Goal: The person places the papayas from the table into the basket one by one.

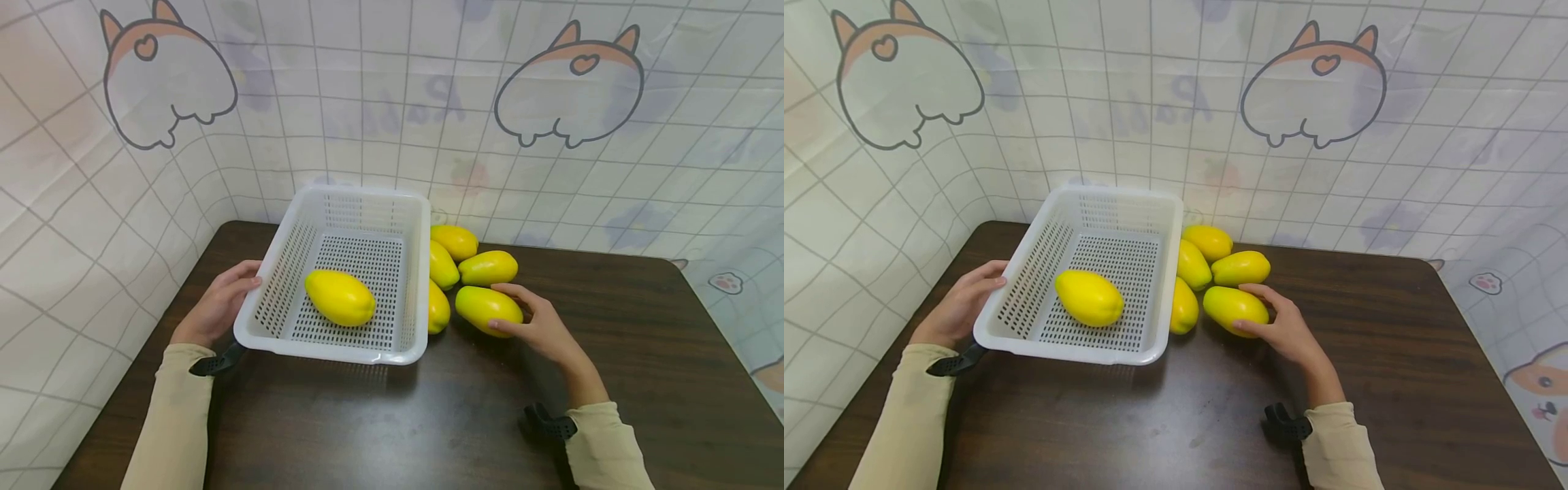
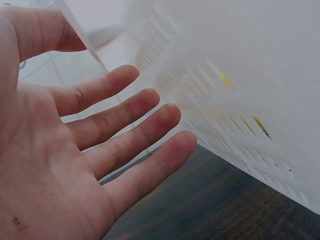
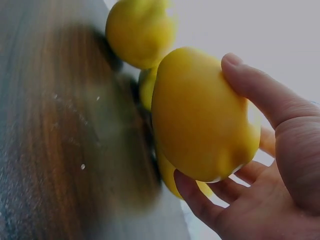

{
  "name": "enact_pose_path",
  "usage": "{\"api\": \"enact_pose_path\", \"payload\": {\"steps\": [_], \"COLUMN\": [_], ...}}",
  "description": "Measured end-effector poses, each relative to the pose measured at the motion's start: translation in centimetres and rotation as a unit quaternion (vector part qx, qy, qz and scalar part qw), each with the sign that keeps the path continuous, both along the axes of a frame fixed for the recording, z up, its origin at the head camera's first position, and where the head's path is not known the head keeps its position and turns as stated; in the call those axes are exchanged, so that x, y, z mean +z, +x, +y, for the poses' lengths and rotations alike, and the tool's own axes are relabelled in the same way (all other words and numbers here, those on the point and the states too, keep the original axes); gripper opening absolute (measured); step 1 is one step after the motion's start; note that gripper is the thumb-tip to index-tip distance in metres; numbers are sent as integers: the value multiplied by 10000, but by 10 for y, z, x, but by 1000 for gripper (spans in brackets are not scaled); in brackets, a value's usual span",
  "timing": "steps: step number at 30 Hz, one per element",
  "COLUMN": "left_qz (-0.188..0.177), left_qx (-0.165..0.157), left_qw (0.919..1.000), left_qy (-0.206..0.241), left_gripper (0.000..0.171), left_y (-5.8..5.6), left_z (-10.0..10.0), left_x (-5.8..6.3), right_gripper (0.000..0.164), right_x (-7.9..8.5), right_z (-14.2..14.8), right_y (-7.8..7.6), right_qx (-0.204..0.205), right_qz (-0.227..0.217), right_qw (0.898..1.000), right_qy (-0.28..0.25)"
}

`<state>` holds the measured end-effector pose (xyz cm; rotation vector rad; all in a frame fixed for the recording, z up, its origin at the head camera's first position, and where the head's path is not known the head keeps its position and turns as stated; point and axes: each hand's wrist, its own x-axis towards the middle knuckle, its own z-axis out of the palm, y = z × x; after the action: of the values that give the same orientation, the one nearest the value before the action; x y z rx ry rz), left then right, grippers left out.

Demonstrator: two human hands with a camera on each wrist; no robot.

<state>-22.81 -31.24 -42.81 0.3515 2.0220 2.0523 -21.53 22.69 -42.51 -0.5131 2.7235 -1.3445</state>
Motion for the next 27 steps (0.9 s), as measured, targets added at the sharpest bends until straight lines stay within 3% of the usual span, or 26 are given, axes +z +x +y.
{"api": "enact_pose_path", "payload": {"steps": [27], "left_qz": [-11], "left_qx": [78], "left_qw": [9999], "left_qy": [-71], "left_gripper": [31], "left_y": [1], "left_z": [1], "left_x": [2], "right_gripper": [56], "right_x": [21], "right_z": [-10], "right_y": [4], "right_qx": [-225], "right_qz": [-32], "right_qw": [9989], "right_qy": [-406]}}
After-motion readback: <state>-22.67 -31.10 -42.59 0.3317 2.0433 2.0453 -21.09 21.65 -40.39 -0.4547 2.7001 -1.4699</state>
